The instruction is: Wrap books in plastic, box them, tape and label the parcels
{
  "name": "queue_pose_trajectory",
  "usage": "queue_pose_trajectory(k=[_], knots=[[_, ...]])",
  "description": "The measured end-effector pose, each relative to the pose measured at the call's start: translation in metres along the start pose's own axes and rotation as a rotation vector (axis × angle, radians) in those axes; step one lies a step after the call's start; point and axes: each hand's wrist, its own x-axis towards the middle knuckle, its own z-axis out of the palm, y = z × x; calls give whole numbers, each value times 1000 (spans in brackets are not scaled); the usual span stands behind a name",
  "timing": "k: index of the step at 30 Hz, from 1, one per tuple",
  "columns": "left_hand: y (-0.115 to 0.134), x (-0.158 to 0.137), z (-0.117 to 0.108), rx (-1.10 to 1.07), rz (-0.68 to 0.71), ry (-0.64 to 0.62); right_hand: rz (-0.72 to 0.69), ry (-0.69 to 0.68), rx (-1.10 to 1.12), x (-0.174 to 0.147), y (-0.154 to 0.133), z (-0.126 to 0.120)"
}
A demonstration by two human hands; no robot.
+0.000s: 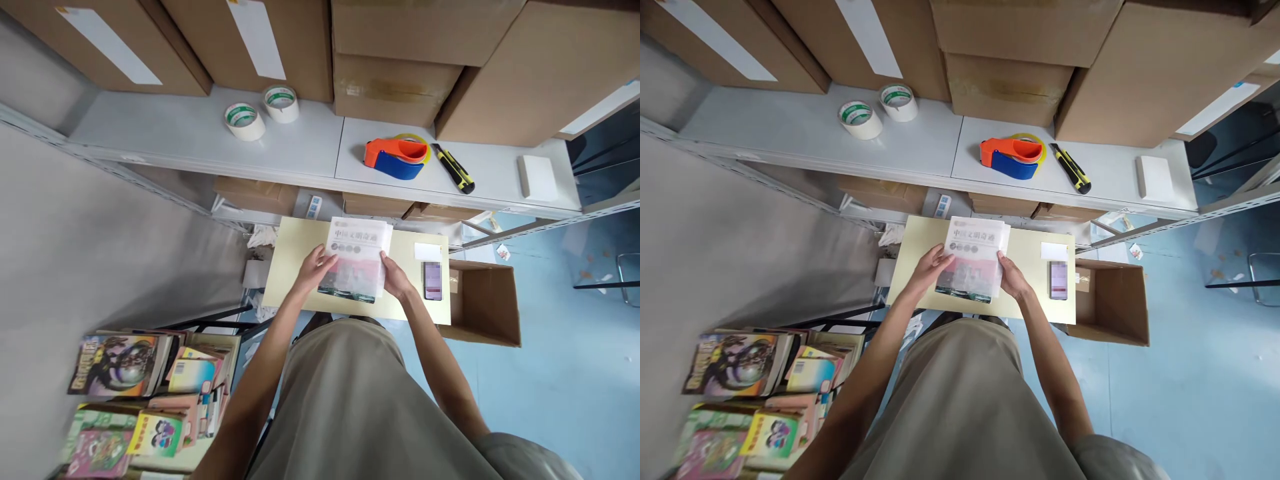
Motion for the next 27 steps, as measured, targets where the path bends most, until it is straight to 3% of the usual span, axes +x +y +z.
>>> queue_pose_trajectory(k=[3,7,12,15,19,23,27], knots=[[19,-10,-15,-189,-31,-123,59,-79,50,-3,-7,0],[34,-25,-18,-275,-117,-119,79,-140,58,-8,-9,1],[39,-28,-17,-265,-73,-130,62,-126,-74,-14,-14,2],[36,-26,-15,-89,22,-53,43,-83,-167,-14,-19,5],[25,-28,3,389,165,119,13,-54,-229,-7,-12,18],[9,-36,43,693,143,-55,-48,23,-289,1,14,35],[-3,-42,74,833,85,-74,-95,131,-372,0,35,44]])
